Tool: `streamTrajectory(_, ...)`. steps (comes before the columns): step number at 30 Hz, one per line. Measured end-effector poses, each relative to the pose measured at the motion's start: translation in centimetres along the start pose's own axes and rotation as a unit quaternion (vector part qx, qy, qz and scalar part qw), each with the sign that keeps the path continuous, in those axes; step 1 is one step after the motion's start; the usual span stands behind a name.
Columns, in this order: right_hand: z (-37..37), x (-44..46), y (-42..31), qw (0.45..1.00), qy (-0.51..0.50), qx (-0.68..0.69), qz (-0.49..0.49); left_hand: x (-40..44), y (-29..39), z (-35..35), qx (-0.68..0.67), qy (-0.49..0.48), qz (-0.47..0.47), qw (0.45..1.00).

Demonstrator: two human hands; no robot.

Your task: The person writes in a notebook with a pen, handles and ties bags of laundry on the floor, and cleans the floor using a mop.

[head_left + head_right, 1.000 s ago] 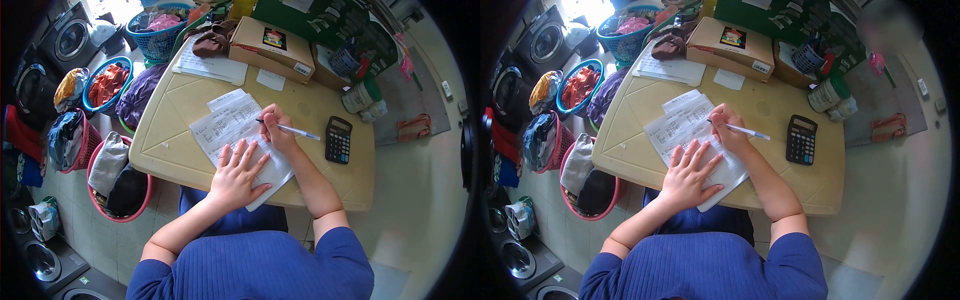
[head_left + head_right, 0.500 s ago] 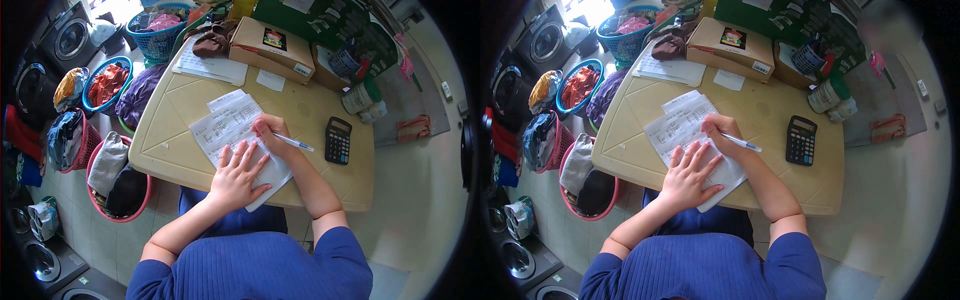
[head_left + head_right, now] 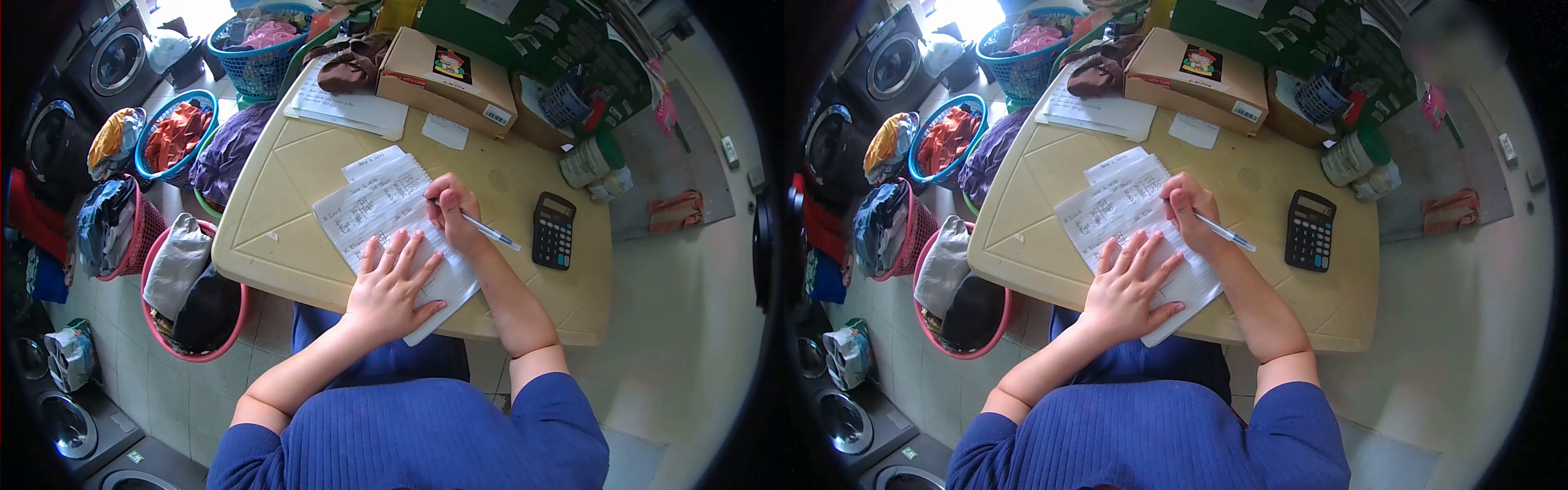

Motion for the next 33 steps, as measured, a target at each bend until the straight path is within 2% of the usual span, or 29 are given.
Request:
streamTrajectory(3,-0.2,0.1,-0.1,0.997,0.021,0.073,0.022,0.0,0.0,0.0,-0.002,0.000,0.001,1.000)
streamTrajectory(7,-0.1,0.3,0.1,0.996,0.014,0.088,0.025,0.0,0.0,0.0,-0.001,0.001,-0.001,1.000)
streamTrajectory(10,0.3,0.0,1.0,0.996,-0.014,0.066,0.052,-0.1,0.0,0.0,0.000,0.002,0.001,1.000)
streamTrajectory(12,0.6,0.0,0.2,0.999,0.013,-0.030,-0.002,-0.1,0.1,0.0,-0.001,0.007,0.001,1.000)
streamTrajectory(16,0.3,-0.1,-0.2,0.998,0.046,-0.035,0.030,-0.1,0.0,0.0,-0.005,0.011,0.001,1.000)
streamTrajectory(18,1.2,-0.1,-0.4,0.997,-0.047,-0.062,-0.020,0.0,0.0,0.0,-0.004,0.011,0.003,1.000)
streamTrajectory(21,1.3,-0.1,-0.8,0.986,-0.049,-0.141,-0.069,0.0,0.1,0.0,-0.001,0.016,0.002,1.000)
streamTrajectory(33,1.9,0.0,-1.8,0.978,-0.024,-0.177,-0.105,-0.1,0.0,0.2,-0.004,0.019,0.001,1.000)
Point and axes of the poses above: each hand's wrist, its own x-axis towards the middle knuckle, its own z-axis out of the palm, y = z × x, the point moved 7 cm from there along x, towards the middle knuckle, and after that the axes turned 7 degrees about y, right-handed, at the moved point
